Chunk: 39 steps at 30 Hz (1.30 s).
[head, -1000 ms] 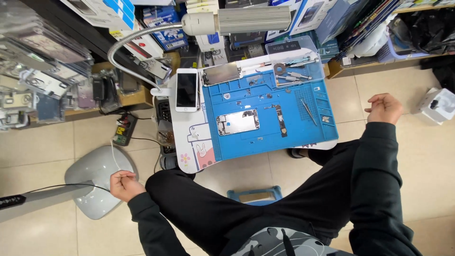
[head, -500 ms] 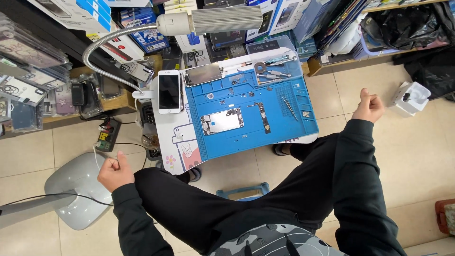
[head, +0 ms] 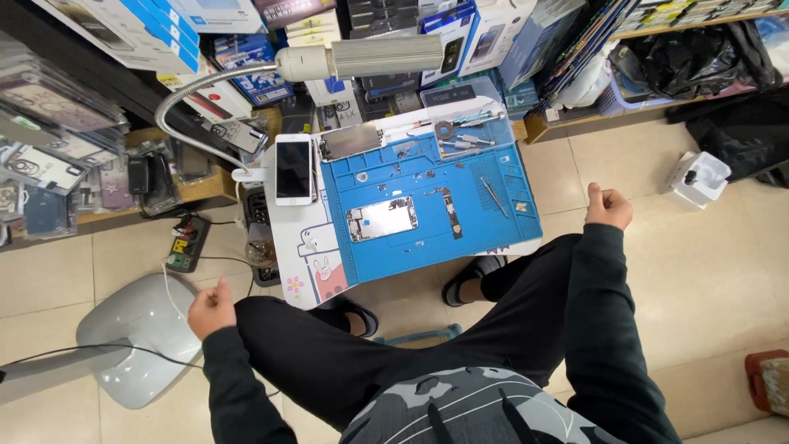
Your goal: The person sits cross-legged on a stool and works on a disassembled smartphone placed on a blue work mat. They use a screwdriver to remove screws and tweezers to handle small internal components, placing removed parts onto the mat. The person continues to manipulate the phone's internal parts throughout the video.
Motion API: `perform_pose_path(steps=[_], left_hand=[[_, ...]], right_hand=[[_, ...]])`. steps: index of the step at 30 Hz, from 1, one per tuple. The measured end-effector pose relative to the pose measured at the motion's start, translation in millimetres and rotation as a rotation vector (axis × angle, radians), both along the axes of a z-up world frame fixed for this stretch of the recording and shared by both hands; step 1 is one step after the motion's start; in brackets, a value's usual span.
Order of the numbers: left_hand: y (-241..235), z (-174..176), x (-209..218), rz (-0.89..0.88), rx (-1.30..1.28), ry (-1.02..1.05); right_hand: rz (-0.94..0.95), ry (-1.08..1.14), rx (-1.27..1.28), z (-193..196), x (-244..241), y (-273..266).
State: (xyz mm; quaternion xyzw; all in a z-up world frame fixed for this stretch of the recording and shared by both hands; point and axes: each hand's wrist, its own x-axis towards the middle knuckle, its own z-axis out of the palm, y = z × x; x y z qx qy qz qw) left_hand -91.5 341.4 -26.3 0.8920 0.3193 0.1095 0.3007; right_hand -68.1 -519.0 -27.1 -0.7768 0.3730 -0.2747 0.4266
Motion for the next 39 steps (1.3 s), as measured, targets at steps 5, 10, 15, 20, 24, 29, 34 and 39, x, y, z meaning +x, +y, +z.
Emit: perform_pose_path(steps=[5,10,15,20,24,29,34,39], left_hand=[[-44,30,-32,0.004,-0.042,-0.283],[-95,63,-61,-0.142,0.3,-0.593],[-131,86,-87,-0.058,0.363,-0.689],[-161,94,-113,-0.095,0.216,-0.662],[-214,133,-92,-0.329,-0.06,-0.665],[-310,63,-51,-0.657,-0.535,-0.619],[-374,-12,-70,-1.162,-0.765,-0.22],[-443,-201,-95,-1.245,0.252,0.745]], right_hand=[[0.049,-0.019,-0.05,74,-20,69],[0.136,-0.021,-0.058,98,-34,103],[0.164,-0.095,-0.04,95,-48,116],[0.173,-0.136,-0.079,93,-72,131],[0.229,-0.278,-0.065,92,-84,140],[0.493,-0.554,0.22,40,-87,199],[1.056,-0.324,0.458,2,-97,313],[1.124,0.252,1.077,-95,-118,345]])
